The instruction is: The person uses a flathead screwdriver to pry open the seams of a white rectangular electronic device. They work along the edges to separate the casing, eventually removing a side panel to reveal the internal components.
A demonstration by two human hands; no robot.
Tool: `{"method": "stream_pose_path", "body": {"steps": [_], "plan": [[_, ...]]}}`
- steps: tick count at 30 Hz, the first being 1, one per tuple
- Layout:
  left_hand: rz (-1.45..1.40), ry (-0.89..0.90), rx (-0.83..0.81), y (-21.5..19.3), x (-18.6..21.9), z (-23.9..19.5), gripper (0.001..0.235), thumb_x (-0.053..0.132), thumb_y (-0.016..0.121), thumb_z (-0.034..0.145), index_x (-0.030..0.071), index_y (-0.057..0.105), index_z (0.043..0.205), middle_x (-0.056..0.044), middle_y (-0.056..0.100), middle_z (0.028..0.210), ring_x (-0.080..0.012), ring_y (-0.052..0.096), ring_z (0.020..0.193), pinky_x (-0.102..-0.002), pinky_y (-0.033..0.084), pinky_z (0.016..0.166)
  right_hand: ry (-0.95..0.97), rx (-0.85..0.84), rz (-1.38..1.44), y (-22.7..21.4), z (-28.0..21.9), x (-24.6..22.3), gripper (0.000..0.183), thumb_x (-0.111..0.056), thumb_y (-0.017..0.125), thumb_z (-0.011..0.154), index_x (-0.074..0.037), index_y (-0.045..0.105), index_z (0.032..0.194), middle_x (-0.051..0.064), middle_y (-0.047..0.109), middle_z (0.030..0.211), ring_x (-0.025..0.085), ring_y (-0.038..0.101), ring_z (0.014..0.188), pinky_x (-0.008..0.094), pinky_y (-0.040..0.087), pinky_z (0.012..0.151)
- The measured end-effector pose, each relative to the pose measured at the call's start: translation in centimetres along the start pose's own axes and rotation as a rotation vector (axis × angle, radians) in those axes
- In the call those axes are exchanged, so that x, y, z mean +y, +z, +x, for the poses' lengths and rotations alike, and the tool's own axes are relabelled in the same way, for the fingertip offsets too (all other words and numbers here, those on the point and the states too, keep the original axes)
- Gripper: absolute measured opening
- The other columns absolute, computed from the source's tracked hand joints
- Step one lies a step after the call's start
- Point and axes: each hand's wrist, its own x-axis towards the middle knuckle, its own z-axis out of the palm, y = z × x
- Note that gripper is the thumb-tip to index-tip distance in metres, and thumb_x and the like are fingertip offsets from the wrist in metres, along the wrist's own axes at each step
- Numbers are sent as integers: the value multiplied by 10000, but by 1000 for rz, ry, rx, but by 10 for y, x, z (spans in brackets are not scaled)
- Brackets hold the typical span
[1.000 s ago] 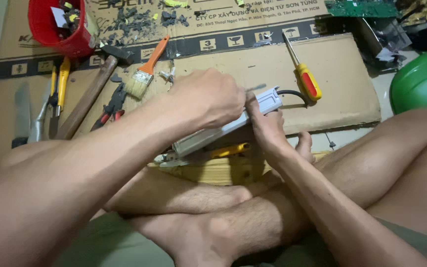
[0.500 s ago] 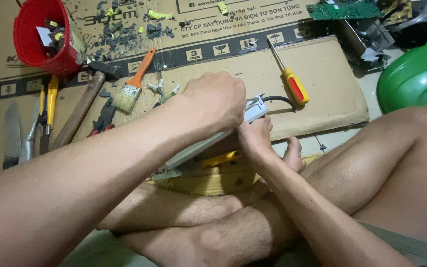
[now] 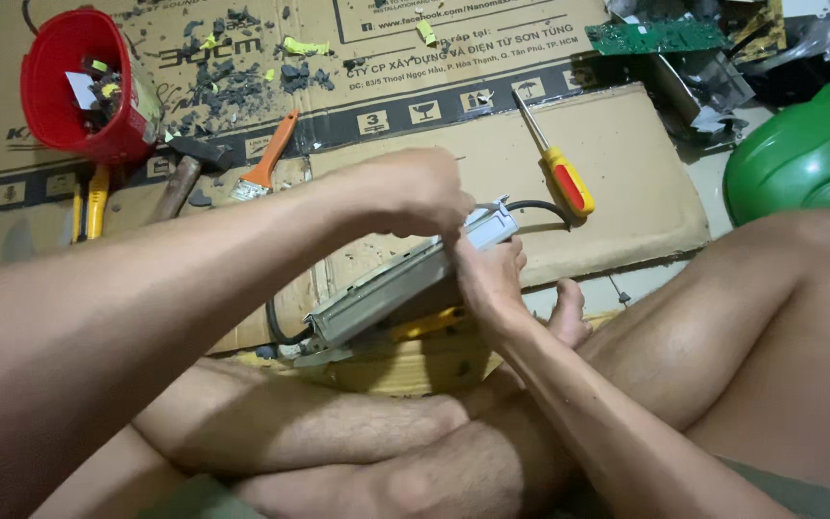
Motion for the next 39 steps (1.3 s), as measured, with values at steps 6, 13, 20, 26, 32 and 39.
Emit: {"method": "stream_pose_path", "body": {"steps": [6, 13, 20, 26, 32, 39], "plan": [[116, 82, 69, 2, 7, -35, 342, 197, 498, 976, -29, 755, 992, -260, 712, 810, -394, 752, 817, -545, 600, 677, -26, -10, 19, 1, 9, 7, 1086, -669, 653, 785, 53, 249, 1489, 264, 352, 1480, 397, 294, 1474, 513, 243, 1224], [509, 207, 142, 14, 11, -4, 225, 147, 589, 949, -12, 748, 940, -228, 698, 733, -377, 745, 725, -579, 612, 605, -1, 62, 19, 18, 38, 21, 973, -525, 630, 834, 46, 215, 1504, 267, 322, 1508, 385, 268, 1488, 480, 209, 1262], [-439, -166, -109, 1, 0, -30, 207, 149, 541, 806, 39, 639, 661, -17, 350, 501, -101, 358, 398, -233, 274, 383, 16, 8, 24, 3, 11, 6, 1035, -578, 630, 814, 42, 197, 1522, 273, 310, 1504, 405, 292, 1474, 517, 238, 1231], [-128, -14, -28, 8, 3, -22, 327, 222, 511, 942, 38, 718, 767, -78, 521, 541, -157, 523, 459, -293, 421, 405, 27, 24, 2, 15, 35, 23, 1025, -587, 644, 799, 9, 221, 1517, 236, 324, 1501, 376, 307, 1471, 502, 243, 1231], [41, 25, 10, 12, 13, -40, 438, 284, 432, 1007, -27, 741, 1002, -218, 686, 840, -332, 696, 781, -452, 577, 671, 0, 57, -5, 24, 57, 38, 1009, -600, 627, 809, 32, 241, 1495, 251, 352, 1467, 391, 332, 1447, 502, 257, 1222], [-869, -226, -103, 35, 2, -36, 361, 245, 470, 1029, 64, 666, 786, 45, 400, 487, -56, 309, 285, -177, 279, 302, -29, 38, 7, 23, 53, 35, 932, -552, 630, 815, 18, 256, 1450, 248, 344, 1454, 382, 322, 1443, 498, 237, 1231]]}}
